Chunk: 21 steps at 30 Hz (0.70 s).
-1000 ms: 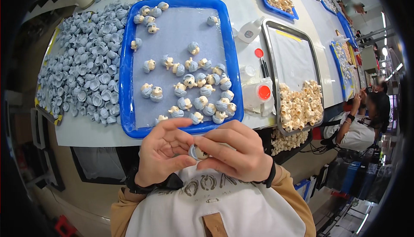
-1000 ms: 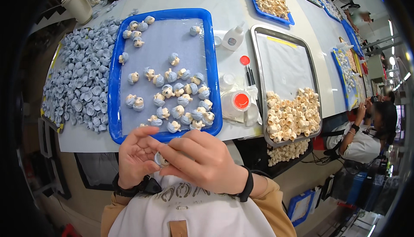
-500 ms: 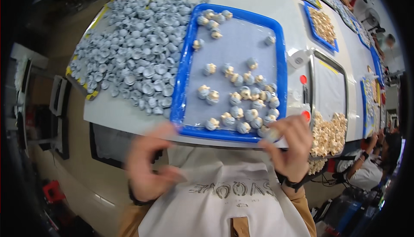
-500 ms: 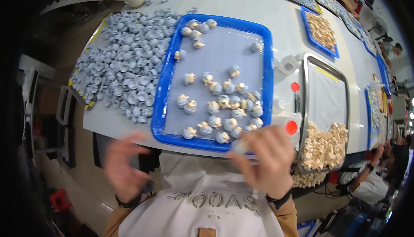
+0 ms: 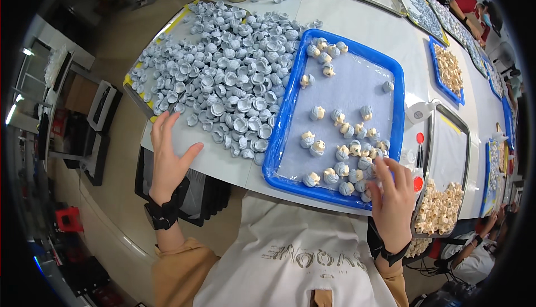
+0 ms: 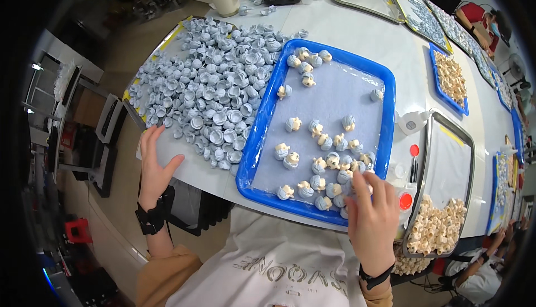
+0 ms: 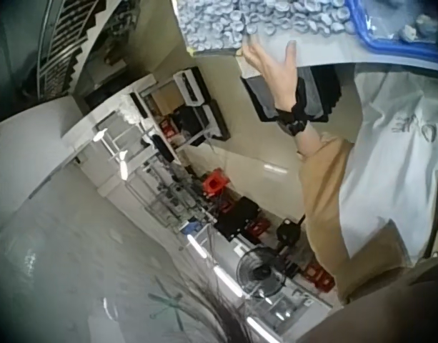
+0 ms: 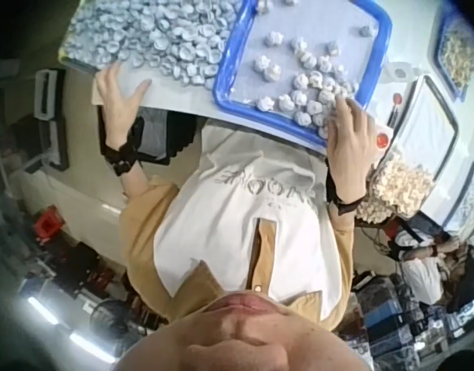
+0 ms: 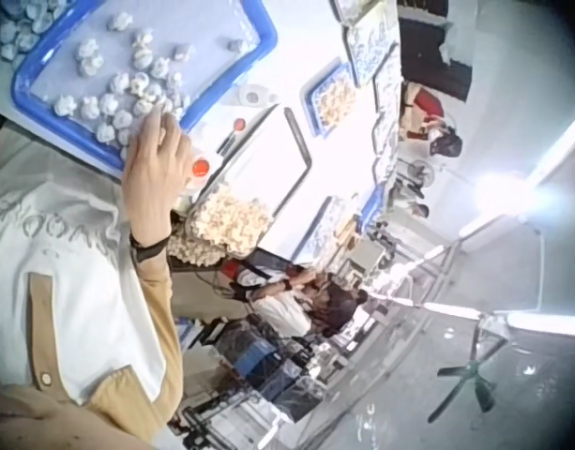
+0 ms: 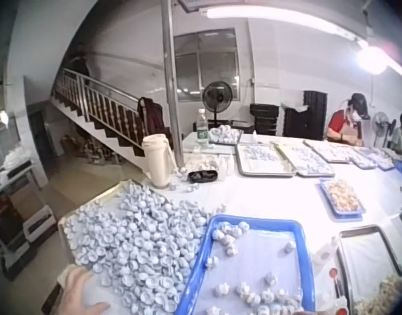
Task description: The person repeatedly picks up small blue and beige plastic components from trays on a table. They insert the beige piece into the blue piece to form a small decorative unit and place the assembled item back onto the blue tray. The process is continuous and repetitive throughout the clip.
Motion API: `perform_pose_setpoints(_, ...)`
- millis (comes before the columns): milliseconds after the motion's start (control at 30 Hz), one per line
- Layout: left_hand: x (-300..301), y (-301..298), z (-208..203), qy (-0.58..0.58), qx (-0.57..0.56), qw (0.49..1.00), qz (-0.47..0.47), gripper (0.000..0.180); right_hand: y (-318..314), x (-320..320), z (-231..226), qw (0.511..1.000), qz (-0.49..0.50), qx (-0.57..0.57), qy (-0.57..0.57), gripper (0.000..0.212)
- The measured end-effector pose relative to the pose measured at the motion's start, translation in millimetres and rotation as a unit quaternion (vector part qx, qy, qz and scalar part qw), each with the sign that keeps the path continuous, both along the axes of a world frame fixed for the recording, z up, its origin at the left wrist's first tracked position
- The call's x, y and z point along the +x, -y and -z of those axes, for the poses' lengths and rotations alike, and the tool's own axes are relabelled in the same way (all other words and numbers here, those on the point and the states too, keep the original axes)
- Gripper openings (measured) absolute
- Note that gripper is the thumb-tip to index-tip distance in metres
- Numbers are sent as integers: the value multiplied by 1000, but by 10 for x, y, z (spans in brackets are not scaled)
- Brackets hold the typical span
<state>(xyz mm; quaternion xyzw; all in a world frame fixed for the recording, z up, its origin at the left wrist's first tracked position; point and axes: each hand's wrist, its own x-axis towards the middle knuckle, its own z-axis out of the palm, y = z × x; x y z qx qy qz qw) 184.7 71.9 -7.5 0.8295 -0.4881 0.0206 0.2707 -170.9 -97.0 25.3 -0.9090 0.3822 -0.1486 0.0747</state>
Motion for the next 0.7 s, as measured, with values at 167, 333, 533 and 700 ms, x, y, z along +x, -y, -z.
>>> perform_pose_setpoints(167,360,146,-256,0,-13,999,40,74,-58,-1,41,1000,-17,8,-18,43)
perform_pose_setpoints(333,471,410,-217,3,65,996,53,76,-160,-51,-119,992,-85,51,77,51)
perform_pose_setpoints(533,-269,758,-331,53,124,974,180,70,-147,-191,-75,982,-82,69,154,49)
perform_pose_setpoints(700,-237,879,-58,65,49,983,164,47,-142,-248,-74,980,-78,70,170,47)
